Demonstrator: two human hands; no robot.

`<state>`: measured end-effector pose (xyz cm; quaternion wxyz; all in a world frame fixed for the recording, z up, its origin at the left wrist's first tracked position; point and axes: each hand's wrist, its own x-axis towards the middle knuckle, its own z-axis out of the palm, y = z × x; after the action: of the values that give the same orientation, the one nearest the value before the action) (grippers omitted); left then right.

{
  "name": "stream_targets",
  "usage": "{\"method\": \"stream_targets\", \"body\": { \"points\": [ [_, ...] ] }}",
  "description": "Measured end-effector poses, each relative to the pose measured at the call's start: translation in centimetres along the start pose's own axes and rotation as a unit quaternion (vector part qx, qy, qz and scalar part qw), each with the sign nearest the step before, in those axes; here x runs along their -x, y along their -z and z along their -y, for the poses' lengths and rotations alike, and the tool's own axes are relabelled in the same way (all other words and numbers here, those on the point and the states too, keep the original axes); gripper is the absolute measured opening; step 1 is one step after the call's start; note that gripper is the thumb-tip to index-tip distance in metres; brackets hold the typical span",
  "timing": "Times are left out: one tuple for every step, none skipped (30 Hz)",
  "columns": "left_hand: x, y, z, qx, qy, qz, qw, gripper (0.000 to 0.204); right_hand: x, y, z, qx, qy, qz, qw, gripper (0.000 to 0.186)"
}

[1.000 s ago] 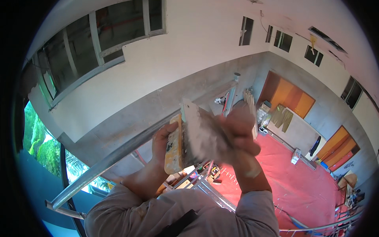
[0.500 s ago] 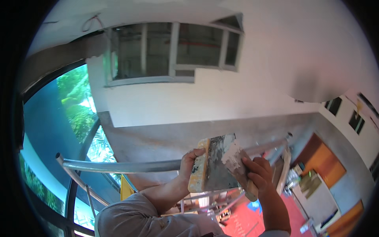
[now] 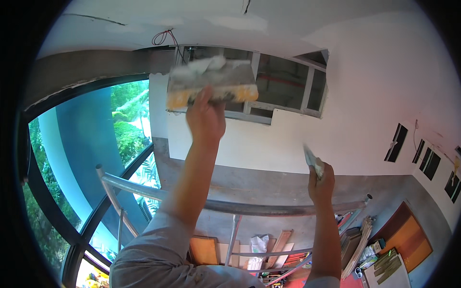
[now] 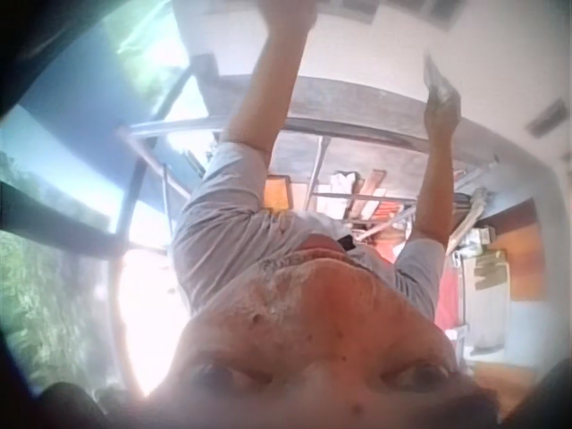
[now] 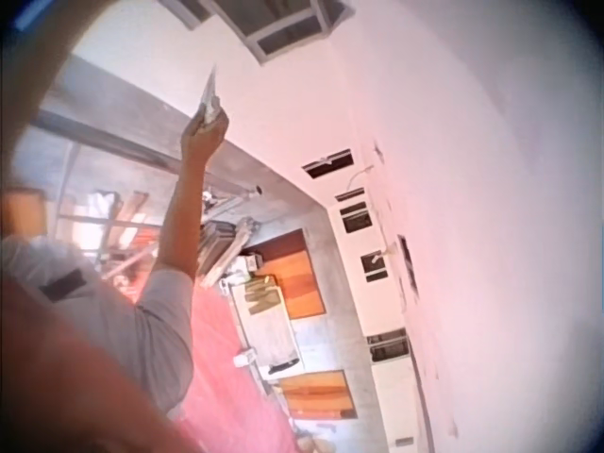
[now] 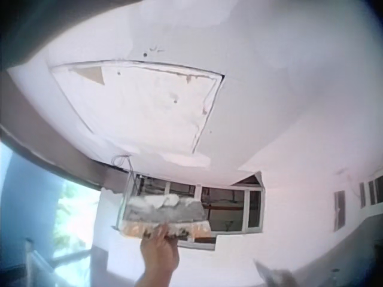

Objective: The person applies plaster to the ceiling using putty knives, gathers more plaster onto the tools, and receives a roll of tape from someone below.

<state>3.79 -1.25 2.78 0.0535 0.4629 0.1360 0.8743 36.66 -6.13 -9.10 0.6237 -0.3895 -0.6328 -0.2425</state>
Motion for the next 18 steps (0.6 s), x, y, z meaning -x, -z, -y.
{"method": "stream_targets", "body": {
  "points": [
    [-1.4, -1.0, -0.5, -0.241, -0.113, 0.039, 0.963, 0.024, 0.1, 0.0, -0.8, 0.000, -0.001, -0.001, 1.000, 0.025],
    [-2.7, -2.6, -0.9, -0.457, -0.216, 0.076, 0.859, 0.025, 0.2, 0.4, -1.9, 0.073, -0.010, 0.088, 0.993, 0.026],
    [-4.1, -4.8, -0.7, -0.269, -0.159, 0.041, 0.949, 0.025, 0.4, 0.1, -2.8, 0.138, -0.018, 0.178, 0.974, 0.028],
    [-5.3, -7.1, -0.2, -0.071, -0.093, 0.004, 0.993, 0.025, 1.2, -0.3, -3.6, 0.148, -0.039, 0.224, 0.963, 0.029],
    [-6.0, -9.3, 0.1, -0.067, -0.090, 0.005, 0.994, 0.025, 2.2, -0.5, -4.8, 0.152, -0.041, 0.223, 0.962, 0.029],
    [-6.7, -10.8, 0.0, -0.047, -0.097, -0.032, 0.994, 0.025, 3.2, -0.9, -5.6, 0.148, -0.055, 0.238, 0.958, 0.029],
    [-7.5, -11.8, -0.2, -0.026, -0.102, -0.068, 0.992, 0.025, 4.1, -1.0, -6.5, 0.144, -0.070, 0.252, 0.954, 0.029],
    [-8.3, -12.3, -0.2, -0.027, -0.104, -0.069, 0.992, 0.025, 4.7, -1.2, -6.3, 0.123, -0.098, 0.251, 0.955, 0.030],
    [-8.9, -12.7, -0.2, -0.039, -0.105, -0.053, 0.992, 0.026, 5.0, -1.2, -6.1, 0.122, -0.096, 0.251, 0.955, 0.030],
    [-9.6, -13.2, -0.2, -0.051, -0.106, -0.037, 0.992, 0.030, 5.2, -1.1, -6.0, 0.114, -0.118, 0.256, 0.953, 0.030],
    [-10.1, -14.7, 0.1, -0.046, -0.103, -0.036, 0.993, 0.030, 5.1, -0.8, -6.2, 0.112, -0.144, 0.259, 0.949, 0.030],
    [-10.6, -15.6, -0.1, -0.071, -0.147, -0.073, 0.984, 0.026, 5.1, -0.8, -6.0, 0.113, -0.143, 0.259, 0.949, 0.030],
    [-11.2, -16.5, -0.2, -0.096, -0.191, -0.110, 0.971, 0.022, 5.0, -0.8, -5.9, 0.122, -0.150, 0.256, 0.947, 0.030],
    [-12.0, -17.4, 0.5, -0.109, -0.187, -0.094, 0.972, 0.037, 5.0, -1.0, -6.0, 0.131, -0.158, 0.254, 0.945, 0.029],
    [-12.0, -18.6, 0.5, -0.106, -0.183, -0.094, 0.973, 0.037, 5.1, -0.9, -6.2, 0.136, -0.159, 0.254, 0.944, 0.029],
    [-11.9, -20.1, 0.4, -0.108, -0.187, -0.098, 0.971, 0.052, 5.3, -0.9, -6.4, 0.137, -0.147, 0.245, 0.948, 0.029],
    [-11.7, -21.8, 0.5, -0.110, -0.189, -0.100, 0.971, 0.069, 5.4, -0.8, -6.7, 0.139, -0.137, 0.237, 0.952, 0.029],
    [-12.2, -22.5, 0.4, -0.086, -0.173, -0.102, 0.976, 0.080, 5.4, -1.0, -6.3, 0.140, -0.135, 0.237, 0.952, 0.029]
  ]
}}
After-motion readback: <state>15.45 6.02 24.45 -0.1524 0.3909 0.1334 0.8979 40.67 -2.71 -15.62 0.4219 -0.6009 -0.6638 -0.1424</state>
